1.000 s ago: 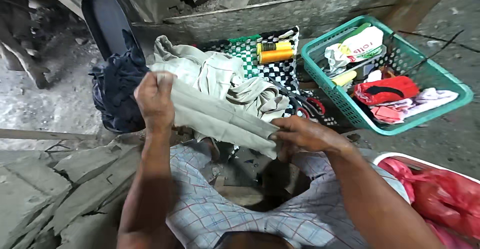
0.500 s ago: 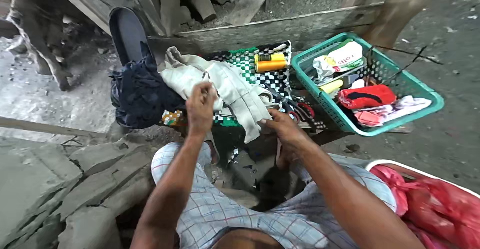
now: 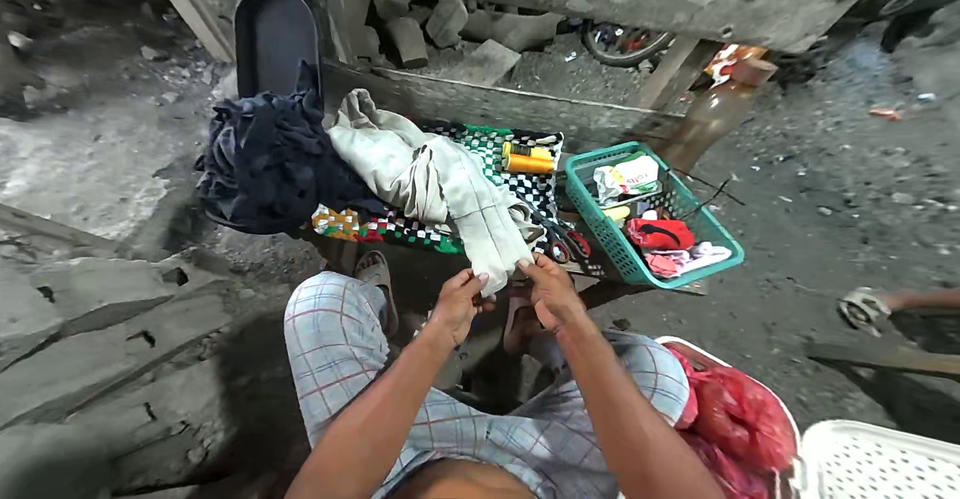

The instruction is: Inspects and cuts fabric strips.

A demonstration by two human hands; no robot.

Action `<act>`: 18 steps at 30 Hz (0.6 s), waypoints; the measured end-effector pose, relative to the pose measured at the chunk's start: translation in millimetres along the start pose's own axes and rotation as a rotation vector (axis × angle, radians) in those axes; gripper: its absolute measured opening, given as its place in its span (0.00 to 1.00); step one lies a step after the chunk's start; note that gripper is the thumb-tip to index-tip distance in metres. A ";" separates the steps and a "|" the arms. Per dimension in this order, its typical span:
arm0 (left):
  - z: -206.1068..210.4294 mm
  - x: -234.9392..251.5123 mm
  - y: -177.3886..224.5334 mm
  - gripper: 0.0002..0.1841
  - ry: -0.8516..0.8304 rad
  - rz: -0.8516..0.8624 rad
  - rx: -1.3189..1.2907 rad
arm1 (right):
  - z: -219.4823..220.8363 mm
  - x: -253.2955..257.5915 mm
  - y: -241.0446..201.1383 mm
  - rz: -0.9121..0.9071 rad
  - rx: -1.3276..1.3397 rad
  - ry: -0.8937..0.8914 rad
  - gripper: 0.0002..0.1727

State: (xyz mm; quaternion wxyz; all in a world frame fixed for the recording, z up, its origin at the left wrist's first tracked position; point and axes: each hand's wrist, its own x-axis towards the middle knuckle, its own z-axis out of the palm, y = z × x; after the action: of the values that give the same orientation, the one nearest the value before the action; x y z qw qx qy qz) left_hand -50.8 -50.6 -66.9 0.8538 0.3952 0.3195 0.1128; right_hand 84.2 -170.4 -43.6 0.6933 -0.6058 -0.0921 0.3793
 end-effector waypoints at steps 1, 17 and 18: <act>-1.2 -1.1 -4.1 0.13 0.013 0.011 -0.016 | 1.0 -0.9 2.9 -0.021 -0.016 0.024 0.12; -18.4 18.1 -41.4 0.23 0.042 0.047 0.019 | -6.0 5.0 67.8 -0.053 -0.075 0.135 0.16; -18.2 19.0 -43.7 0.21 0.055 0.062 0.008 | -9.8 6.1 73.7 -0.061 -0.079 0.118 0.16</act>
State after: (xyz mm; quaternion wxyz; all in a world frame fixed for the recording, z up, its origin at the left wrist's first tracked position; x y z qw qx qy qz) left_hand -50.4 -60.1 -117.0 0.8393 0.4051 0.3307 0.1487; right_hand 63.6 -175.6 -115.0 0.6844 -0.6508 -0.0845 0.3177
